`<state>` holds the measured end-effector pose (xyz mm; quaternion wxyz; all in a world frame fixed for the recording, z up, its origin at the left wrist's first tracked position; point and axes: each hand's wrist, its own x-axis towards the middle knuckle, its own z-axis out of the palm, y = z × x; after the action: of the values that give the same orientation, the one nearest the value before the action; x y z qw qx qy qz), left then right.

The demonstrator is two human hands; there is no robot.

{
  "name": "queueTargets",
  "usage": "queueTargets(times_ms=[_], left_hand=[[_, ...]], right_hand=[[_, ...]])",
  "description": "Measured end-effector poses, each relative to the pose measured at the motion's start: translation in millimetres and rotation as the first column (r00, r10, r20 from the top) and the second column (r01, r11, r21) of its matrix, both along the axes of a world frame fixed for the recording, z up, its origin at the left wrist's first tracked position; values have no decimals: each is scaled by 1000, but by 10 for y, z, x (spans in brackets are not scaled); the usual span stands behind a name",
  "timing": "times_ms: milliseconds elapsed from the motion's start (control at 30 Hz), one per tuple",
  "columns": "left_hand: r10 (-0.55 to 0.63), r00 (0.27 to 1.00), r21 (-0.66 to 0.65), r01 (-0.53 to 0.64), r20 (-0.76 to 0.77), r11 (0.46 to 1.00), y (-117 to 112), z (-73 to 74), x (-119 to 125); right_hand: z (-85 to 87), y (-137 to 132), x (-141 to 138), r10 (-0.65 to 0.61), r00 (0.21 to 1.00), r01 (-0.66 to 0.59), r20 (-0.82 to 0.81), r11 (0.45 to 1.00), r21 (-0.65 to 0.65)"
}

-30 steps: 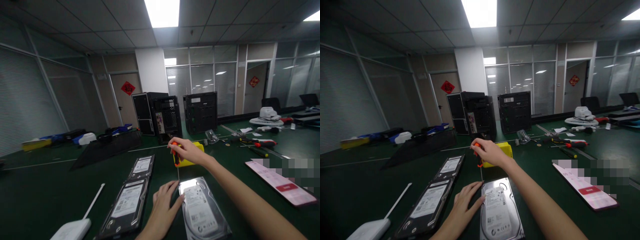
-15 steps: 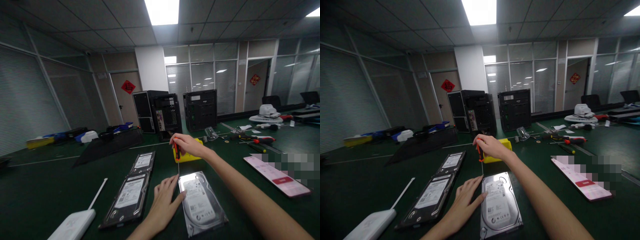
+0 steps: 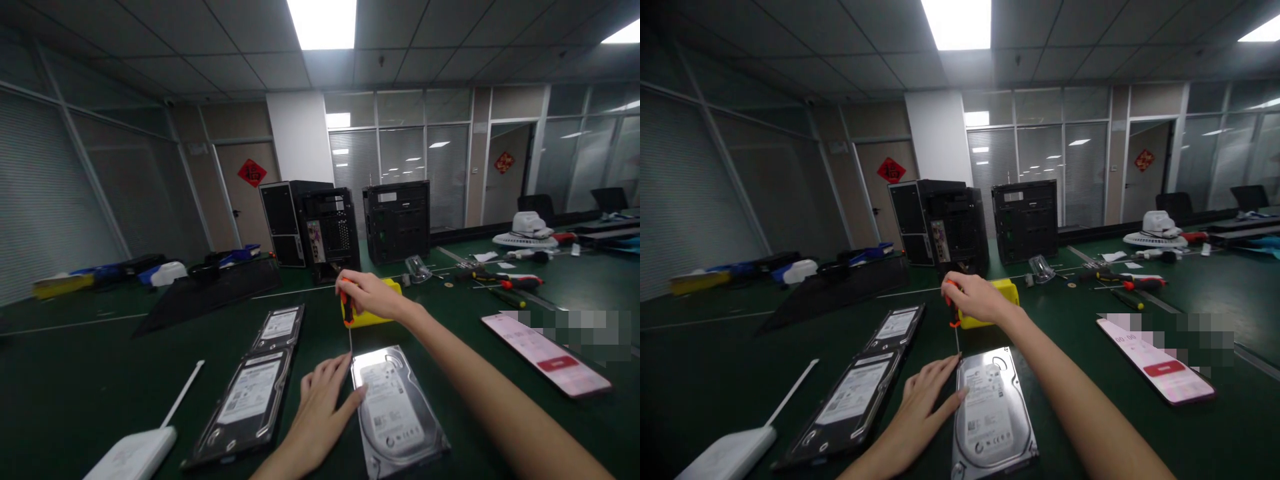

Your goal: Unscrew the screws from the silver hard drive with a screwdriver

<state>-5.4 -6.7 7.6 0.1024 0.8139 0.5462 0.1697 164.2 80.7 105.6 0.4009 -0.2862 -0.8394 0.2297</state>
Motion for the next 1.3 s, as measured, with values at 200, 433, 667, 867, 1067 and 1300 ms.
queueTargets(times_ms=[200,433,667,867,1067,1300], left_hand=[[4,1000,-2,-4,3,1000,-5,5,11],[6,1000,3,-6,10,1000,17,-16,3],[26,1000,9,-26,13,1000,38,-14,18],[26,999,-1,-26,22,1000,7,5,22],[6,999,-11,-6,50,1000,7,8,13],[-11,996,-18,12,85,1000,9,11,3]], right_hand=[[-40,18,-45,65,997,-66,-34,997,-37],[-20,0,9,-64,997,63,33,997,43],[34,-5,39,43,999,-41,24,998,-40],[14,5,28,-40,999,39,31,999,37],[23,-18,78,-247,962,228,112,960,165],[61,-50,76,-320,935,288,152,937,198]])
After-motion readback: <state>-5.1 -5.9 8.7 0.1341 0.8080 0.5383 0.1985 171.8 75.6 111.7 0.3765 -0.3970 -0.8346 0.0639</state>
